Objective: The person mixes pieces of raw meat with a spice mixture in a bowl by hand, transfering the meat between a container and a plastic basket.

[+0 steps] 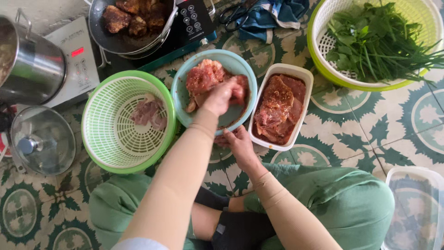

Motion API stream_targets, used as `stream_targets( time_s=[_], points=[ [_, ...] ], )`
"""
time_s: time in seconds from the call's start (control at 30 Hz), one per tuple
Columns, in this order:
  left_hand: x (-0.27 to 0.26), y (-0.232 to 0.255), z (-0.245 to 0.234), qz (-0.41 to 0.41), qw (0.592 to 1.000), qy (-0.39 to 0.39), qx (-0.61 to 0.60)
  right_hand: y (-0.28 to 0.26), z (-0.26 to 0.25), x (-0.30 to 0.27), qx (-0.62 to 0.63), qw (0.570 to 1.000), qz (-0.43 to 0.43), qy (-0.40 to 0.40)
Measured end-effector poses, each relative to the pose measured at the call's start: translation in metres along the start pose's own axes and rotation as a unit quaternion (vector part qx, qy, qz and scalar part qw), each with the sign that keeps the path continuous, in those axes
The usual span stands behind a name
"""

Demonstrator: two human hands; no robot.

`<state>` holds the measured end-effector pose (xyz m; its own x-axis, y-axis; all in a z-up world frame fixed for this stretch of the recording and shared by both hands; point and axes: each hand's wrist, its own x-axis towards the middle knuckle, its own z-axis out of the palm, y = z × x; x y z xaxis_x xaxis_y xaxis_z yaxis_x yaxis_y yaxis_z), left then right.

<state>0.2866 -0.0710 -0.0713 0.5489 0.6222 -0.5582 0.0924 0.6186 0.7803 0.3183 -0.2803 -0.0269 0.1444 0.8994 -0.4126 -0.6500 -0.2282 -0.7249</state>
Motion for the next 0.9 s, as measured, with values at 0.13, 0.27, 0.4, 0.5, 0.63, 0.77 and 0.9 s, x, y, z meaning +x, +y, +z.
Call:
stream_targets(
  time_s=[0.13, 0.27, 0.4, 0.5, 0.63, 0.77, 0.9],
  points=[
    [-0.031, 0.061, 0.012, -0.013, 1.000, -0.010, -0.007, -0.009, 0.002, -0.005, 0.006, 1.000, 0.010, -0.009],
    [-0.043, 0.101, 0.035, 0.153, 0.848, 0.130, 0.491, -0.015, 0.006, -0.009, -0.028, 1.000, 0.011, -0.003],
    [-0.039, 0.083, 0.060, 0.431, 0.589, 0.275, 0.626, -0.014, 0.004, -0.006, -0.027, 1.000, 0.015, 0.000],
    [-0.023, 0.050, 0.066, 0.099, 0.708, 0.088, 0.694, -0.001, -0.001, -0.002, 0.007, 1.000, 0.010, -0.010],
    [-0.002, 0.016, 0.057, 0.199, 0.716, 0.198, 0.639, 0.010, -0.007, 0.003, 0.010, 1.000, -0.006, 0.003],
    [0.001, 0.002, 0.031, 0.371, 0.689, 0.156, 0.602, 0.001, -0.003, 0.000, -0.008, 1.000, 0.002, 0.004],
    [-0.028, -0.005, 0.007, 0.313, 0.773, 0.014, 0.551, -0.009, -0.001, -0.004, -0.007, 1.000, 0.018, -0.008]
  ],
)
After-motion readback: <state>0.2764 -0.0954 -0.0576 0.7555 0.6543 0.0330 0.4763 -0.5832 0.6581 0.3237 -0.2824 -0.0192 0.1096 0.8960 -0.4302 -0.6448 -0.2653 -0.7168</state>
